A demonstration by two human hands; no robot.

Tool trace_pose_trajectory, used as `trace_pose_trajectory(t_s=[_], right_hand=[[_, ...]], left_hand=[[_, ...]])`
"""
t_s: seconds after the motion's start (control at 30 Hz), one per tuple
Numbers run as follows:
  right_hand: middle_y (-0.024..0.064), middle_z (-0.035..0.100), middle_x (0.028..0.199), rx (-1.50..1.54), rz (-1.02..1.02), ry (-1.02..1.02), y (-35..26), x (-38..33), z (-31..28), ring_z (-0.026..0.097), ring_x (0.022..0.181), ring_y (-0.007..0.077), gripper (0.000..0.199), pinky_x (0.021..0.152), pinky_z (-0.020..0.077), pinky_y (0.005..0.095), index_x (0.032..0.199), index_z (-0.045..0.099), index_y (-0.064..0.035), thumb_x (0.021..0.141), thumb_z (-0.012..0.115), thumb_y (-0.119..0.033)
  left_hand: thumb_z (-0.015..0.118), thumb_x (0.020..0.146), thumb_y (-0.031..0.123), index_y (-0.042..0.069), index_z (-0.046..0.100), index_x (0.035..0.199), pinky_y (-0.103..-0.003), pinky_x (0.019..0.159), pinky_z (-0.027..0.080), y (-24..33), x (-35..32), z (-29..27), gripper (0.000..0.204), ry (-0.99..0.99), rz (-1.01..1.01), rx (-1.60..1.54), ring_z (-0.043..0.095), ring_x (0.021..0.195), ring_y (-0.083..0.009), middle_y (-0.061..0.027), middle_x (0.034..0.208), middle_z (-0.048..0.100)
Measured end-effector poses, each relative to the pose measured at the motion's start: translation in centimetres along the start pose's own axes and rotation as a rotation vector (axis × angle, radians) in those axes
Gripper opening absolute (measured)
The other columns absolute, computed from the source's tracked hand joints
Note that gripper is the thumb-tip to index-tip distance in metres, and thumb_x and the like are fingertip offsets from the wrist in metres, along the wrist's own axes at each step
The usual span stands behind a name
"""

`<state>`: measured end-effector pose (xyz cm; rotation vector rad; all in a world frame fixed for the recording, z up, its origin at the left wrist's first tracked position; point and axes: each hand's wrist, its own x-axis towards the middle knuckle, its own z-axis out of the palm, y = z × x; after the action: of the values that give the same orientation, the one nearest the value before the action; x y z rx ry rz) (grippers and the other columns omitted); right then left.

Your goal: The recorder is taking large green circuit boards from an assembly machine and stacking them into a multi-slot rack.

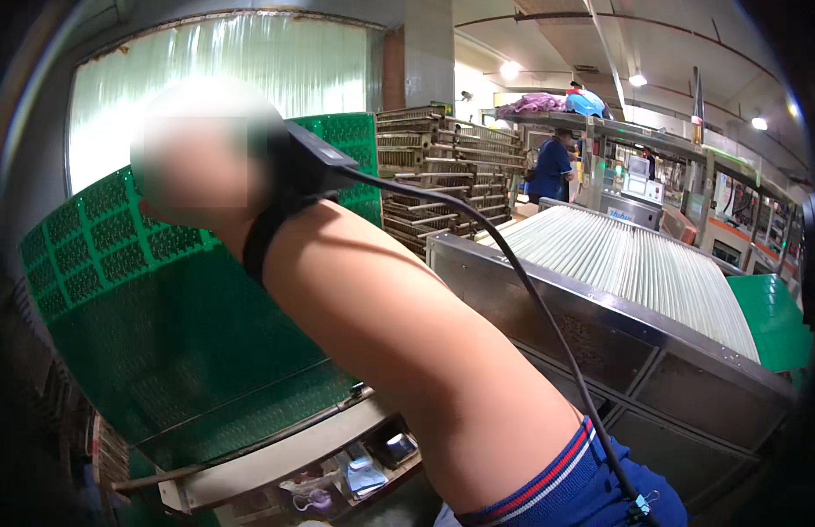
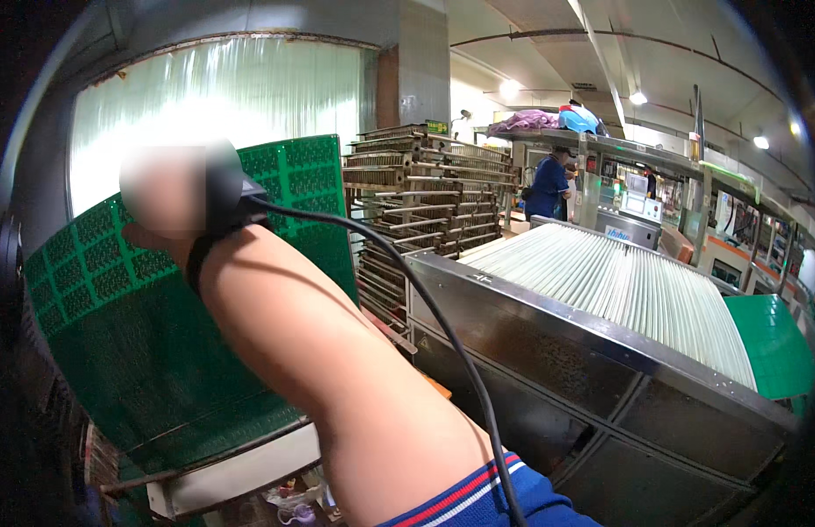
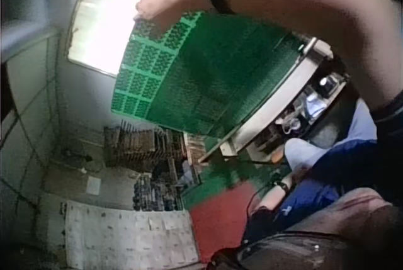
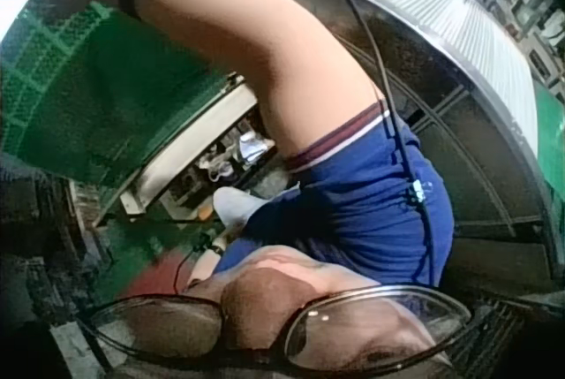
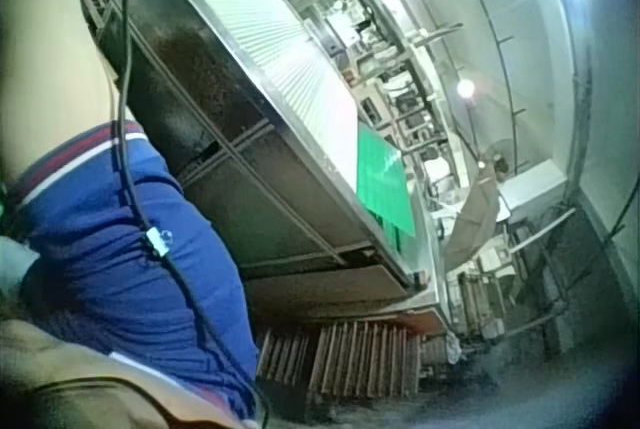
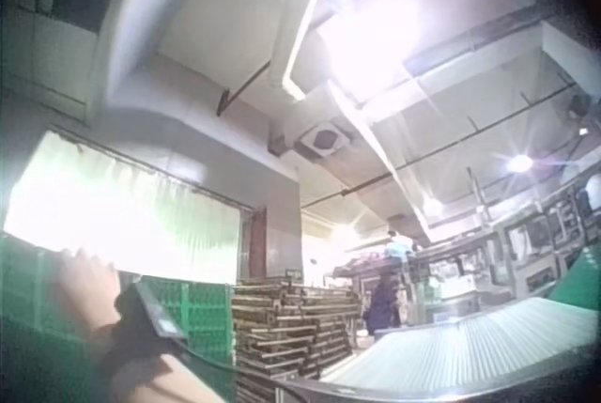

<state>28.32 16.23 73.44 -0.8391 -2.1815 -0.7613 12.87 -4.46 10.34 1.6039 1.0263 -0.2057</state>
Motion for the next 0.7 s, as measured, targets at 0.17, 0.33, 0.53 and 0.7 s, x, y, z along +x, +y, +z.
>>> trace_pose_trajectory(t_s=[0.17,0.33,0.53,0.7], right_hand=[[0.0155,0.063,0.113,-0.03,0.004,0.14,-0.5,-1.8,1.1,0.059,0.111,0.0321,0.062,0.098,0.0424,0.0476,0.115,0.064,-0.0051,0.075,0.068,-0.053],[0.0089,0.065,0.105,0.073,0.217,-0.265,-2.0,-2.9,7.7,0.061,0.105,0.0269,0.046,0.094,0.0423,0.0463,0.102,0.068,-0.0116,0.067,0.073,-0.041],[0.0178,0.059,0.127,0.078,0.043,-0.272,0.7,-8.7,3.4,0.056,0.118,0.0328,0.079,0.103,0.0438,0.0443,0.14,0.044,-0.0016,0.081,0.07,-0.048],[0.0189,0.056,0.135,-0.074,0.18,-0.068,14.4,-12.4,-4.7,0.053,0.125,0.0349,0.065,0.106,0.0433,0.0416,0.14,0.048,-0.0057,0.087,0.068,-0.039]], left_hand=[[0.052,0.097,0.025,0.003,0.065,0.073,-0.036,0.066,0.048,0.4,-0.3,0.3,0.034,-0.01,-0.015,0.004,0.059,0.069,-0.0177,-0.002,0.068,0.063],[0.053,0.097,0.026,0.004,0.065,0.073,-0.036,0.065,0.048,1.3,-0.7,0.6,0.035,-0.01,-0.048,0.001,0.059,0.069,-0.0175,-0.002,0.068,0.063],[0.053,0.097,0.026,0.004,0.064,0.073,-0.036,0.065,0.048,1.6,-0.8,1.6,0.035,-0.011,-0.048,-0.007,0.058,0.068,-0.0173,-0.0019,0.068,0.063],[0.053,0.097,0.026,0.004,0.064,0.073,-0.036,0.065,0.047,1.5,-2.0,2.4,0.035,0.001,-0.083,-0.043,0.058,0.068,-0.0171,-0.0018,0.068,0.063]])
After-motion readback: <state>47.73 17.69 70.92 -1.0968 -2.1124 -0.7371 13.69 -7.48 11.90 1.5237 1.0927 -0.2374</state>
